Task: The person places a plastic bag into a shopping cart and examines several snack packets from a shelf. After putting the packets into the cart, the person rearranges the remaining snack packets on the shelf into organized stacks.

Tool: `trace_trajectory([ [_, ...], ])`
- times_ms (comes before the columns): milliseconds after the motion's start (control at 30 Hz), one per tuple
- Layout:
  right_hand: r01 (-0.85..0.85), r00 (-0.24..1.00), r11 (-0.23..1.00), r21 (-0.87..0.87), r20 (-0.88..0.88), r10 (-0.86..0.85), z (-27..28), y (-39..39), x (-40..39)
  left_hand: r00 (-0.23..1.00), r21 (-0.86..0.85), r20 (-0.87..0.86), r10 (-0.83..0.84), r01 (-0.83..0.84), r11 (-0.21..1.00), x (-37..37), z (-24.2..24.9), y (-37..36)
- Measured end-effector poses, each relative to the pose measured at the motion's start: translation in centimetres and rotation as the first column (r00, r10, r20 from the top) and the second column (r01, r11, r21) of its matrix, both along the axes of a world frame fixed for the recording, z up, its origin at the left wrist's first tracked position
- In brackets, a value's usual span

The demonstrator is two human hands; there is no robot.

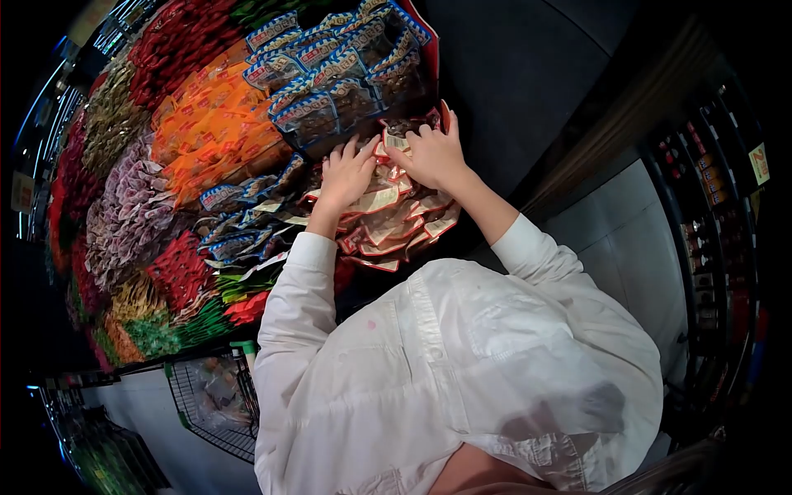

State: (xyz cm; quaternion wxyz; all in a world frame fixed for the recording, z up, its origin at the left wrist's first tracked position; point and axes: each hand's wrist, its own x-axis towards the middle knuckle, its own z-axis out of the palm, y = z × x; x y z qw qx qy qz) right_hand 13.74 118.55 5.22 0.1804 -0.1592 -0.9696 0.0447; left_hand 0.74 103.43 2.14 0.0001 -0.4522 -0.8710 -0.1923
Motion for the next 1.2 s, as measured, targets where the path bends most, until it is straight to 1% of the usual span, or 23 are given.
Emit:
trace_trajectory([
  [67,-0.002,0.999,0.999,0.032,0.033,0.001,0.1,0.7,-1.0,0.999,-0.138,0.018,-0.043,0.045,0.989,-0.3,0.6,-0.2],
  [100,-0.004,0.996,1.000,0.000,0.087,0.004,1.0,0.8,-1.0,0.999,-0.136,0.018,-0.042,0.044,0.990,-0.4,0.6,-0.2],
  [200,-0.050,0.994,0.999,-0.013,0.092,0.051,0.9,1.4,-1.8,0.996,-0.110,0.040,-0.077,0.081,0.991,-0.4,0.4,-0.7],
  [233,-0.021,0.981,0.999,-0.036,0.191,0.028,1.4,1.3,-1.7,0.996,-0.109,0.044,-0.081,0.086,0.990,-0.5,0.4,-0.7],
  [267,-0.022,0.981,0.999,-0.036,0.191,0.029,1.9,1.1,-1.7,0.995,-0.106,0.048,-0.086,0.091,0.990,-0.6,0.3,-0.7],
  [300,-0.024,0.970,0.999,-0.046,0.243,0.035,2.3,0.8,-1.5,0.995,-0.106,0.049,-0.086,0.091,0.990,-0.4,0.3,-0.7],
  [367,-0.024,0.954,0.998,-0.057,0.297,0.040,2.7,0.7,-1.4,0.999,-0.080,-0.009,-0.045,0.044,0.996,0.3,0.1,-0.6],
  [400,-0.019,0.940,0.998,-0.054,0.340,0.036,2.8,0.7,-1.4,0.999,-0.079,-0.006,-0.045,0.044,0.996,0.5,0.0,-0.5],
  [467,-0.021,0.923,0.999,-0.047,0.382,0.037,2.8,0.8,-1.5,1.000,0.014,0.027,0.004,-0.004,1.000,0.5,0.0,-0.2],
  [533,-0.034,0.944,0.994,-0.100,0.322,0.065,2.7,1.0,-1.2,0.999,0.054,0.042,0.034,-0.036,0.998,0.7,0.6,0.0],
  [600,-0.055,0.944,0.990,-0.128,0.316,0.093,2.3,1.1,-1.0,0.996,0.094,0.058,0.065,-0.070,0.993,0.2,1.3,-0.1],
  [633,-0.046,0.992,0.992,-0.114,0.110,0.059,1.3,1.2,-0.9,0.994,0.174,0.095,0.059,-0.075,0.982,-0.5,1.6,-0.3],
  [667,-0.032,0.995,0.994,-0.108,-0.099,0.022,0.3,1.2,-0.9,0.990,0.250,0.133,0.047,-0.079,0.965,-1.1,1.8,-0.7],
  [700,-0.058,0.973,0.998,-0.028,-0.227,0.050,-0.3,1.4,-0.8,0.998,0.222,-0.038,0.043,-0.034,0.974,-1.5,2.6,-1.2],
  [733,-0.061,0.974,0.998,-0.033,-0.222,0.052,-0.9,1.6,-0.8,0.997,0.144,-0.024,0.074,-0.070,0.987,-1.5,3.0,-1.8],
  [800,-0.024,0.900,0.997,0.078,-0.433,0.056,-1.5,2.1,-1.2,0.987,-0.039,-0.021,0.159,-0.159,0.986,-0.8,3.7,-2.3],
  [867,-0.014,0.916,0.997,0.074,-0.400,0.042,-1.7,2.2,-1.2,0.982,-0.231,-0.026,0.187,-0.187,0.955,0.7,3.5,-2.1],
  [900,-0.014,0.921,0.998,0.058,-0.389,0.036,-1.6,2.1,-1.2,0.982,-0.265,-0.021,0.187,-0.186,0.946,0.9,3.3,-2.0],
  [967,-0.015,0.926,0.999,0.042,-0.377,0.030,-1.1,1.9,-1.3,0.987,-0.233,-0.041,0.153,-0.159,0.959,1.0,2.9,-2.2],
  [1033,-0.152,0.949,0.983,-0.099,-0.294,0.117,-0.6,1.4,-1.2,0.991,-0.203,-0.054,0.124,-0.132,0.970,1.2,2.5,-2.5],
  [1067,-0.157,0.949,0.983,-0.100,-0.291,0.122,-0.7,1.3,-1.2,0.991,-0.192,-0.086,0.104,-0.119,0.974,1.3,2.3,-2.5],
  [1133,-0.121,0.956,0.992,0.046,-0.262,0.129,-0.7,0.8,-1.2,0.988,-0.181,-0.120,0.093,-0.113,0.977,1.5,2.3,-2.6],
  [1200,-0.097,0.957,0.993,0.066,-0.268,0.111,-0.5,0.6,-1.2,0.987,-0.136,-0.109,0.116,-0.131,0.982,1.7,2.5,-2.2],
])
